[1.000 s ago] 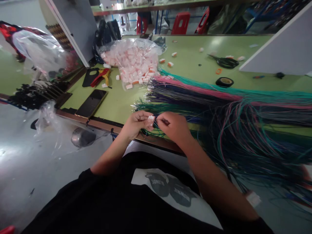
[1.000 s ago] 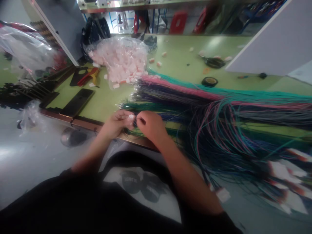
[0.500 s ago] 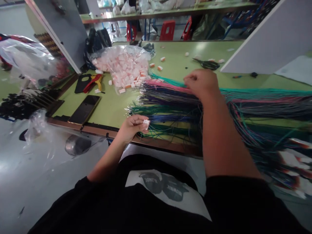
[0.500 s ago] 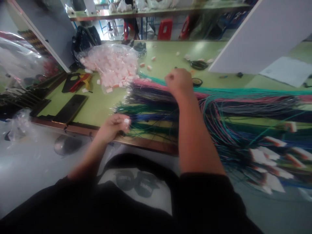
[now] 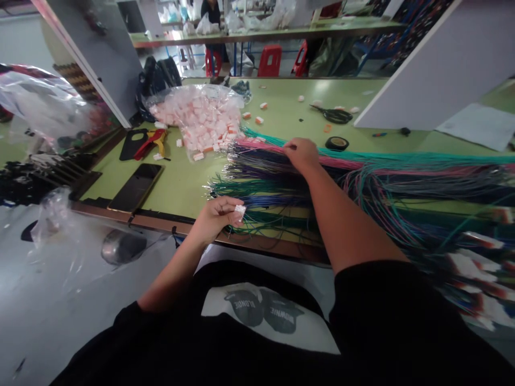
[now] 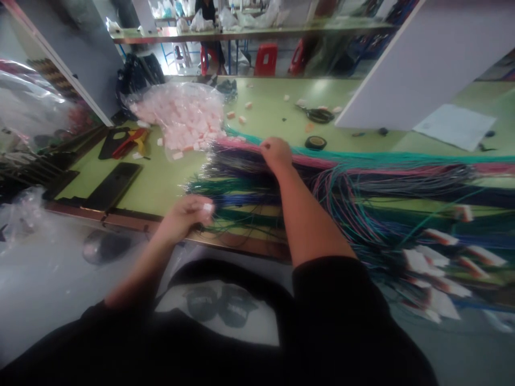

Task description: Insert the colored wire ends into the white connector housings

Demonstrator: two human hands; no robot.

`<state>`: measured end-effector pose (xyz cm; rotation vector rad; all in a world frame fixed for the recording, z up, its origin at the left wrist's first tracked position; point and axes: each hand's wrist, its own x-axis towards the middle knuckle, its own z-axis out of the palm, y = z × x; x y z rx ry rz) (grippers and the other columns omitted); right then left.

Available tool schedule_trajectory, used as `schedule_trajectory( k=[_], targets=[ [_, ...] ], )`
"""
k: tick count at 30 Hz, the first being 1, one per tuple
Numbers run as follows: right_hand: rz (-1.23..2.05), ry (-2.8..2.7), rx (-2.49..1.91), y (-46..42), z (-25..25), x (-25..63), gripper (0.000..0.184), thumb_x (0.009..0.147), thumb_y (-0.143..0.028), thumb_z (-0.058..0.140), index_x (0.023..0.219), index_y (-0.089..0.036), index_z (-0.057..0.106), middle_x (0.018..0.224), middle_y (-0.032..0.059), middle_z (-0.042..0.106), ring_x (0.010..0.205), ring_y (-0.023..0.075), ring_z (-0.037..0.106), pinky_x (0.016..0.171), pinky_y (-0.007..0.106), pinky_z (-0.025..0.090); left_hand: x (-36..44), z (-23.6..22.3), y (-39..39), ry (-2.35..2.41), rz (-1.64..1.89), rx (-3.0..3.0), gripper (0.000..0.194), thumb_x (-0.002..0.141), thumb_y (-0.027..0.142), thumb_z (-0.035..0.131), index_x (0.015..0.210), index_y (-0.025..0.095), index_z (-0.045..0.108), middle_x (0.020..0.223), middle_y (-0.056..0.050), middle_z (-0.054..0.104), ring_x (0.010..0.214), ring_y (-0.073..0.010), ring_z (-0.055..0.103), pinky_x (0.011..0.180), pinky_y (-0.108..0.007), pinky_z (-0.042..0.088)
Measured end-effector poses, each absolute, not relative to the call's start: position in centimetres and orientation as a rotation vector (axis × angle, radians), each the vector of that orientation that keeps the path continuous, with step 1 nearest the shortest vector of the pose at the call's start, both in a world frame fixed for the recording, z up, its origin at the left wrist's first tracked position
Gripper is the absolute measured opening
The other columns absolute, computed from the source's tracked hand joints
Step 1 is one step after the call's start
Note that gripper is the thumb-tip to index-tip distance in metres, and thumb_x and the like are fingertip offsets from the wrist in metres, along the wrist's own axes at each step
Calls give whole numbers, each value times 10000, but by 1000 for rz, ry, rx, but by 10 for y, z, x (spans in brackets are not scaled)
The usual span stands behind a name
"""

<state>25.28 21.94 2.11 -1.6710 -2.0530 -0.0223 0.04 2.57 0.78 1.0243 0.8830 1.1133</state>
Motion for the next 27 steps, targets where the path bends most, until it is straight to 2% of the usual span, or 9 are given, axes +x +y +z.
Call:
schedule_trajectory(
  k=[3,5,9,12,20,27],
  targets=[
    [-32,-1676,-1796,215,34,256,343,819,-200,409,971,-164,714,956,136,703,862,250,606,706,353,458,0,7,26,880,1114,1030,396,560,328,889,834,144,670,639,13,710,511,-110,650,527,-224,533],
    [44,-1629,-1742,202,47,253,353,832,-224,413,1007,-159,713,954,126,704,822,232,605,671,340,460,0,7,26,871,1120,1022,382,569,317,883,837,150,667,645,16,708,515,-110,651,533,-227,538],
    [345,-2036,-1446,156,77,236,208,779,-314,593,859,-193,742,791,54,701,699,182,585,651,320,451,0,7,26,841,1148,993,380,584,306,875,854,157,653,657,23,701,538,-106,655,554,-227,550],
    [460,-2213,-1300,117,89,219,143,769,-311,618,767,-227,734,721,13,686,660,155,577,677,314,449,0,7,27,852,1167,972,378,602,302,863,873,162,640,677,27,694,557,-97,650,583,-233,563],
    [595,-2167,-1137,51,58,186,136,774,-226,551,737,-211,681,727,3,686,658,130,577,631,251,396,-1,4,27,801,1186,957,430,607,348,873,901,157,623,681,33,682,570,-92,651,597,-226,569],
    [406,-2107,-1280,43,38,180,118,751,-211,534,668,-211,617,659,-3,629,629,124,542,615,241,357,-2,3,29,789,1172,963,473,589,378,886,901,150,614,673,39,690,550,-85,652,590,-215,563]
  ],
)
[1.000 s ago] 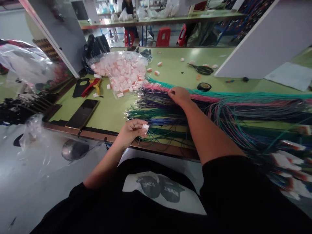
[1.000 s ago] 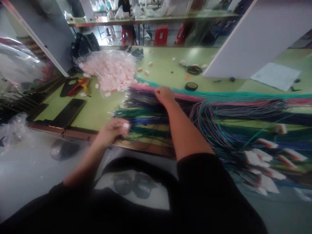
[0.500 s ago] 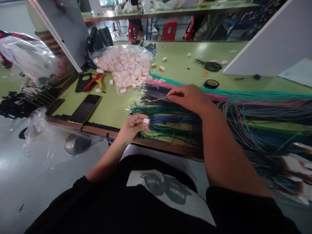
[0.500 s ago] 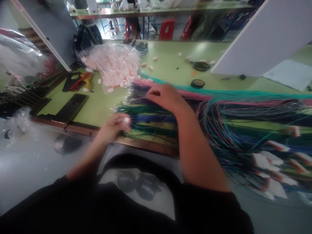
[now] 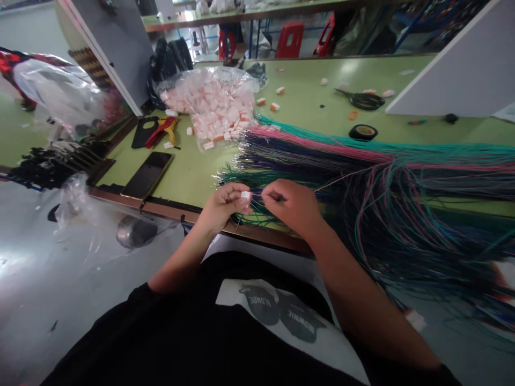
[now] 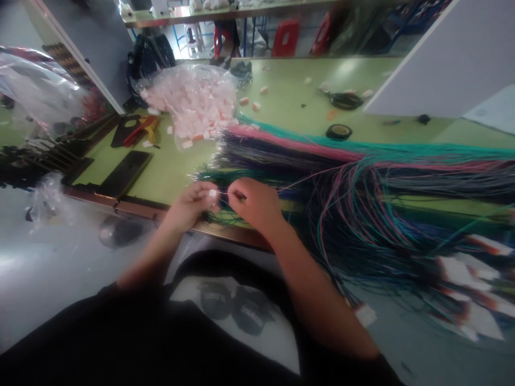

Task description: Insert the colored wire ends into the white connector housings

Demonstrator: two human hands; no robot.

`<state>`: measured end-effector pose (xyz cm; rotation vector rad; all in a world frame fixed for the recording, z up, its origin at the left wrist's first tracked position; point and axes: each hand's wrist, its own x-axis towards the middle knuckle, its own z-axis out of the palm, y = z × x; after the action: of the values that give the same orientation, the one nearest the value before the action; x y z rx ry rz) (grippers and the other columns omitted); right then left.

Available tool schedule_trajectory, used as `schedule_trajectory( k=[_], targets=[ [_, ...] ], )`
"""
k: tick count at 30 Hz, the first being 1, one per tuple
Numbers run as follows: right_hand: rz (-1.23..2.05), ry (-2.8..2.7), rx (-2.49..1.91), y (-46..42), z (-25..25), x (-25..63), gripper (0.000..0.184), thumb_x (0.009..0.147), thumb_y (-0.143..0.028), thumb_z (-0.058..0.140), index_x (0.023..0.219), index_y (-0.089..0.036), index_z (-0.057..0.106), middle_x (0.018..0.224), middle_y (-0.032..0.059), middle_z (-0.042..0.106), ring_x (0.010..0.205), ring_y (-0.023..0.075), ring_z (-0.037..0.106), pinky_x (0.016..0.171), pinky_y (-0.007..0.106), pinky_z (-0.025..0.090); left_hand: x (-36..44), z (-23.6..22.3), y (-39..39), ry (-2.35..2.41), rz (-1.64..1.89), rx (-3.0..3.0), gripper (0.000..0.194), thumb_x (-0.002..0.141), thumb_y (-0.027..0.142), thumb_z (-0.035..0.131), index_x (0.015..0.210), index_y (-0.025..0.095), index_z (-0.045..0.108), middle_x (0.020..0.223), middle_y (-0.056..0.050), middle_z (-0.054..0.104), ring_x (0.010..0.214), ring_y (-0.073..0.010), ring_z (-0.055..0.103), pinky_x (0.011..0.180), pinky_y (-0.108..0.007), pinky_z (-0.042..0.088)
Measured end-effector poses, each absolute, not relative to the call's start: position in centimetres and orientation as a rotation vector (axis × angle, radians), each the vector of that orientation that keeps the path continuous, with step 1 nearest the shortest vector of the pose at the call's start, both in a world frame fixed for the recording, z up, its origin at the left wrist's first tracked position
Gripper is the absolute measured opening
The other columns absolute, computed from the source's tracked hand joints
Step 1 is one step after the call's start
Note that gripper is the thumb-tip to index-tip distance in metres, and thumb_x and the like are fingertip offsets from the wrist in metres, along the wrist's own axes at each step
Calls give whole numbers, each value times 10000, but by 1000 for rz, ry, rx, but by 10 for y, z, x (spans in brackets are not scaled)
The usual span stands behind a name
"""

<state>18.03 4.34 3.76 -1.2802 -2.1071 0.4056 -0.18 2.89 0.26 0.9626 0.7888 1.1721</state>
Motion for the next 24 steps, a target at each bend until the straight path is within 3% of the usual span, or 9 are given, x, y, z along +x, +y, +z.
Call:
schedule_trajectory(
  k=[11,24],
  targets=[
    [68,-2221,-1310,39,37,175,181,777,-178,482,625,-209,575,663,17,633,696,148,555,573,257,293,-1,5,29,802,1172,957,458,580,388,890,872,140,640,611,33,693,507,-103,662,512,-195,530],
    [189,-2254,-1314,36,27,173,178,788,-175,487,679,-218,622,685,12,642,678,143,537,600,261,294,-2,4,27,849,1179,982,407,553,377,896,829,147,706,607,23,706,488,-97,648,502,-200,532]
  ],
)
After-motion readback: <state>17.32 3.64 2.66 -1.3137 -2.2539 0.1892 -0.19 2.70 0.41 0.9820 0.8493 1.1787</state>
